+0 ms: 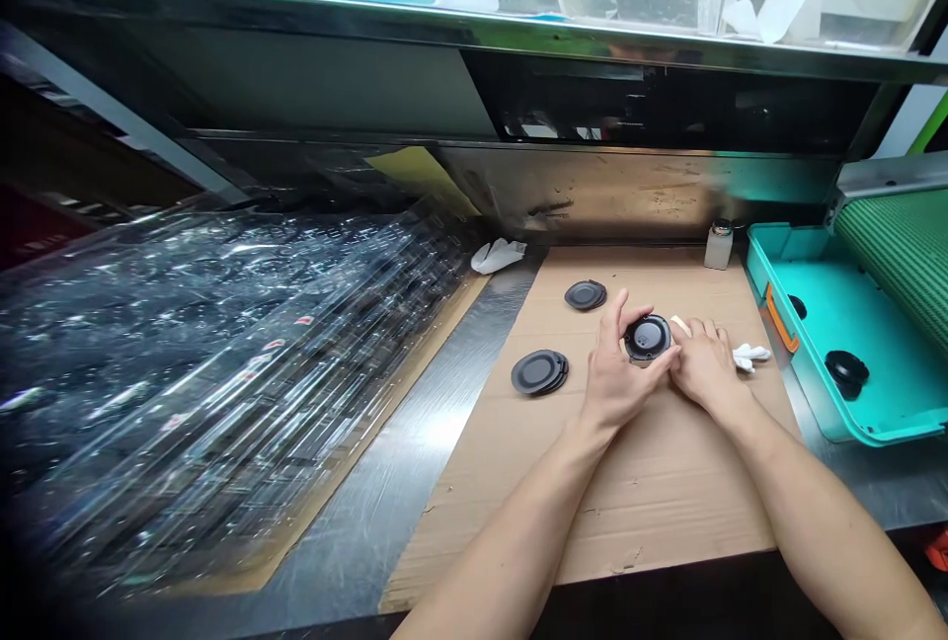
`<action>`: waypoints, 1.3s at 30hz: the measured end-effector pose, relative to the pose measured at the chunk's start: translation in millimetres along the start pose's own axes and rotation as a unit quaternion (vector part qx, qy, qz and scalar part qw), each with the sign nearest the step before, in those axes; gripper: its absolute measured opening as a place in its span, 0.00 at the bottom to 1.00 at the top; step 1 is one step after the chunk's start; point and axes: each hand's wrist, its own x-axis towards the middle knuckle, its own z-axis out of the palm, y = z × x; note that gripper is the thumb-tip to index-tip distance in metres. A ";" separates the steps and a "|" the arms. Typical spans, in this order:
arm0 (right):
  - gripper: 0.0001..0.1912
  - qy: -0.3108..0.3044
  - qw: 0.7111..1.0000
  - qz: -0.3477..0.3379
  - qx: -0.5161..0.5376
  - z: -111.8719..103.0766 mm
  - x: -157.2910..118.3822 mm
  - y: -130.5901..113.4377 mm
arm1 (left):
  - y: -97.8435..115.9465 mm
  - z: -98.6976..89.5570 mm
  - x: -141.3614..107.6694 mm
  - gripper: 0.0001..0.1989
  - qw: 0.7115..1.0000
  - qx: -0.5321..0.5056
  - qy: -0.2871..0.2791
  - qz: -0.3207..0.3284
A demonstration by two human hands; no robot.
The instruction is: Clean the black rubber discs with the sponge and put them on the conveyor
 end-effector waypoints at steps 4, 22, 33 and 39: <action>0.26 0.011 1.000 0.003 -0.006 2.8 1.1 -0.1 | -4.6 0.3 1.5 0.19 0.999 0.029 -0.016 -0.042; 0.25 0.024 1.000 -0.003 0.001 6.8 1.4 0.3 | 18.5 -64.5 -21.5 0.31 0.957 0.137 -0.235 -0.101; 0.20 0.087 0.993 -0.006 0.077 -39.1 -22.1 -10.7 | -37.4 -150.1 23.9 0.40 0.879 0.266 -0.345 -0.194; 0.17 0.413 0.877 -0.025 0.243 -76.8 -196.0 7.3 | -39.8 -135.8 31.1 0.31 0.847 0.336 -0.372 -0.176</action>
